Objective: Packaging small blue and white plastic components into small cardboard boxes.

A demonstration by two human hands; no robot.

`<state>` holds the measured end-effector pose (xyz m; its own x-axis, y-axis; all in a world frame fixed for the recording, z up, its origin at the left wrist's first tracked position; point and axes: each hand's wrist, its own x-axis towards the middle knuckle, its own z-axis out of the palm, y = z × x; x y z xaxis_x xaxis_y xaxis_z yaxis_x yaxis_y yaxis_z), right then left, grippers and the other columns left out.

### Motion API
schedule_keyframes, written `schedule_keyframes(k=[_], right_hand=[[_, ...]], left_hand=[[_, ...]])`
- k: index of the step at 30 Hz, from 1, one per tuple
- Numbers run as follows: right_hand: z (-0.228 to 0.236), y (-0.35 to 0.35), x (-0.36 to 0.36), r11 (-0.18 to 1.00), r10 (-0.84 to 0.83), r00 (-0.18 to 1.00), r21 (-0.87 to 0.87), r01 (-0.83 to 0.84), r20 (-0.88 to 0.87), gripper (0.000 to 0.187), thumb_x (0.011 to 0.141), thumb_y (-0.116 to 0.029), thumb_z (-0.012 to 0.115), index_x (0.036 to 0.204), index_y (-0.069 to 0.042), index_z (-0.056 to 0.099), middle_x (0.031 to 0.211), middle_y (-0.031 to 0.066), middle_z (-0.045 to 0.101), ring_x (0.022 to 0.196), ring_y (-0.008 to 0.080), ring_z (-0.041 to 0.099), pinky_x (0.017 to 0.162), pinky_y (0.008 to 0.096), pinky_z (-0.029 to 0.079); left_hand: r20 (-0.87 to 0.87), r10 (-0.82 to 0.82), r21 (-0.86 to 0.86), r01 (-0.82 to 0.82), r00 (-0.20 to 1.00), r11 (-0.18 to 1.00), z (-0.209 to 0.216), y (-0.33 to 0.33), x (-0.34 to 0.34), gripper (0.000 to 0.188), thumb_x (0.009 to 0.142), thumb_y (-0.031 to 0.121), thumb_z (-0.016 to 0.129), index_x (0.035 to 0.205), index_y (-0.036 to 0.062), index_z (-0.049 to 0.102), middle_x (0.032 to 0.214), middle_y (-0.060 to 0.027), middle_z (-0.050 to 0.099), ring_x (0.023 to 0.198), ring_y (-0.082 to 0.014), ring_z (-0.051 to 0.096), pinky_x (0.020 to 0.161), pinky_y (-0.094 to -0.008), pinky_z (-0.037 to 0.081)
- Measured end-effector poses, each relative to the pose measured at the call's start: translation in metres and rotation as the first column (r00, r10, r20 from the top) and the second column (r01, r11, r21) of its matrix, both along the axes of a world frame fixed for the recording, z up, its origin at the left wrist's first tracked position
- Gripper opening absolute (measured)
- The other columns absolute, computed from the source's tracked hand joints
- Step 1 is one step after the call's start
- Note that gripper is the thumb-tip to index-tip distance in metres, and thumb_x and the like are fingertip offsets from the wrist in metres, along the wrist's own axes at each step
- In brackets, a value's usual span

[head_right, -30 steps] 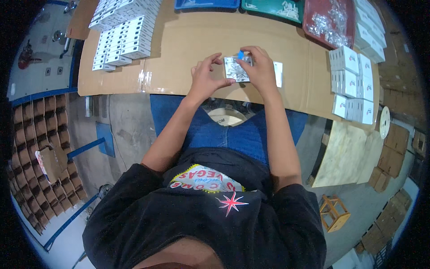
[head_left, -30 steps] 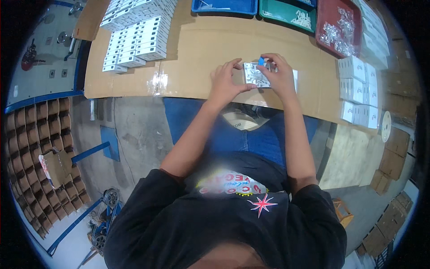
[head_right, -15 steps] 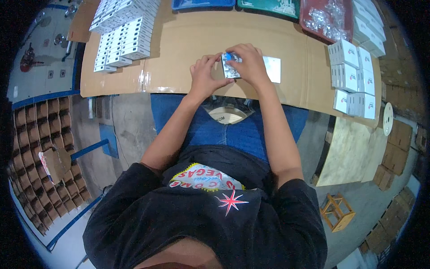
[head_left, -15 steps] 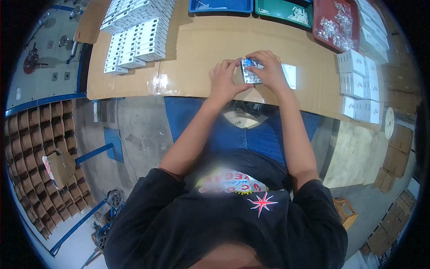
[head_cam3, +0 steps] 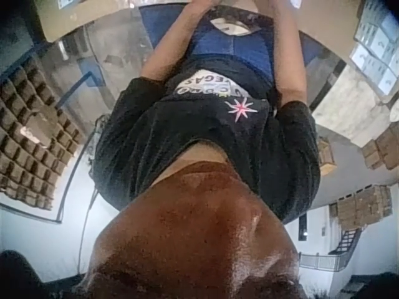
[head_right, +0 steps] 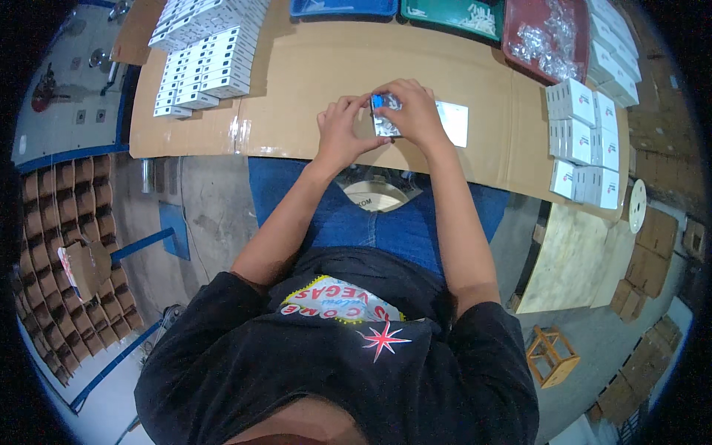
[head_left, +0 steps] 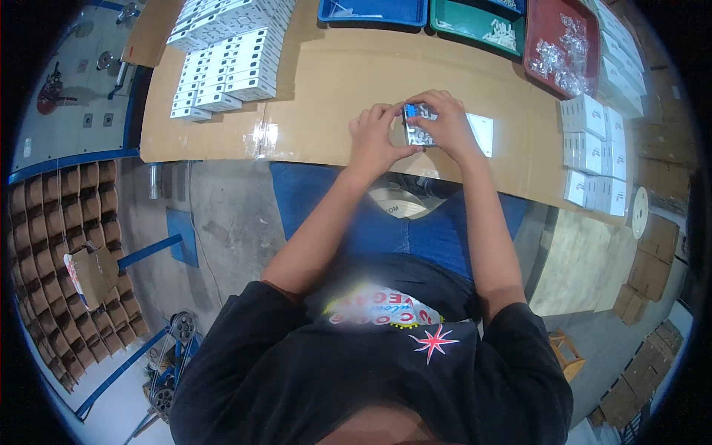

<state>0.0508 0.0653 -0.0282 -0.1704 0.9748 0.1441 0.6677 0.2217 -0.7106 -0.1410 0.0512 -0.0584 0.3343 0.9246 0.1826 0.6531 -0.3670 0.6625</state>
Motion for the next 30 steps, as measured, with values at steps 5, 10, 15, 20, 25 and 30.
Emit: schedule_keyframes(k=[5,10,15,20,25,30], right_hand=[[0.006,0.000,0.001,0.999,-0.008,0.998,-0.037,0.010,0.058,0.030,0.079,-0.018,0.080,0.106,-0.009,0.073,0.105,0.0074,0.071,0.110,0.0281,0.062,0.102,0.0413,0.041],[0.007,0.003,0.001,0.997,-0.014,0.999,-0.078,0.017,0.047,0.029,0.080,-0.019,0.079,0.107,-0.010,0.073,0.107,0.0063,0.071,0.109,0.0272,0.062,0.103,0.0408,0.039],[0.009,0.004,0.001,0.999,0.008,0.994,-0.054,-0.002,0.105,0.028,0.081,-0.020,0.078,0.106,-0.011,0.073,0.107,0.0057,0.071,0.108,0.0268,0.062,0.102,0.0408,0.038],[0.019,0.007,-0.004,0.997,0.026,0.973,-0.078,-0.008,0.228,0.026,0.080,-0.019,0.078,0.105,-0.011,0.074,0.104,0.0056,0.071,0.108,0.0252,0.063,0.100,0.0405,0.038],[0.018,0.014,-0.005,0.993,0.033,0.954,-0.122,0.003,0.299,0.026,0.078,-0.019,0.078,0.104,-0.015,0.074,0.103,0.0057,0.071,0.109,0.0268,0.063,0.096,0.0440,0.040],[0.013,0.020,-0.002,0.984,0.057,0.930,-0.178,0.009,0.364,0.026,0.078,-0.019,0.078,0.103,-0.015,0.073,0.102,0.0067,0.071,0.108,0.0285,0.064,0.094,0.0453,0.043]], left_hand=[[-0.026,-0.001,-0.027,0.000,1.000,1.000,0.001,0.000,0.000,0.088,0.063,0.045,0.090,0.140,0.0180,0.058,0.124,-0.0053,0.059,0.118,-0.0276,0.052,0.101,-0.0468,0.034],[-0.035,-0.001,-0.037,0.000,0.999,0.999,0.001,0.000,0.000,0.088,0.064,0.045,0.090,0.140,0.0183,0.057,0.124,-0.0056,0.058,0.118,-0.0278,0.052,0.101,-0.0466,0.034],[-0.036,-0.001,-0.028,0.000,0.999,1.000,0.003,0.000,0.000,0.087,0.064,0.047,0.090,0.140,0.0179,0.058,0.125,-0.0056,0.058,0.119,-0.0277,0.052,0.100,-0.0468,0.034],[-0.034,0.001,-0.029,-0.002,0.999,1.000,0.002,0.000,0.000,0.087,0.064,0.047,0.090,0.140,0.0184,0.058,0.124,-0.0050,0.058,0.119,-0.0279,0.051,0.101,-0.0462,0.033],[-0.028,0.007,-0.054,-0.008,1.000,0.999,0.005,-0.001,0.001,0.087,0.063,0.047,0.090,0.140,0.0200,0.058,0.124,-0.0044,0.058,0.120,-0.0276,0.051,0.101,-0.0459,0.033],[-0.038,0.001,-0.032,-0.002,0.999,0.999,0.005,0.000,0.002,0.089,0.062,0.047,0.092,0.141,0.0220,0.059,0.123,-0.0019,0.060,0.120,-0.0240,0.053,0.100,-0.0434,0.033]])
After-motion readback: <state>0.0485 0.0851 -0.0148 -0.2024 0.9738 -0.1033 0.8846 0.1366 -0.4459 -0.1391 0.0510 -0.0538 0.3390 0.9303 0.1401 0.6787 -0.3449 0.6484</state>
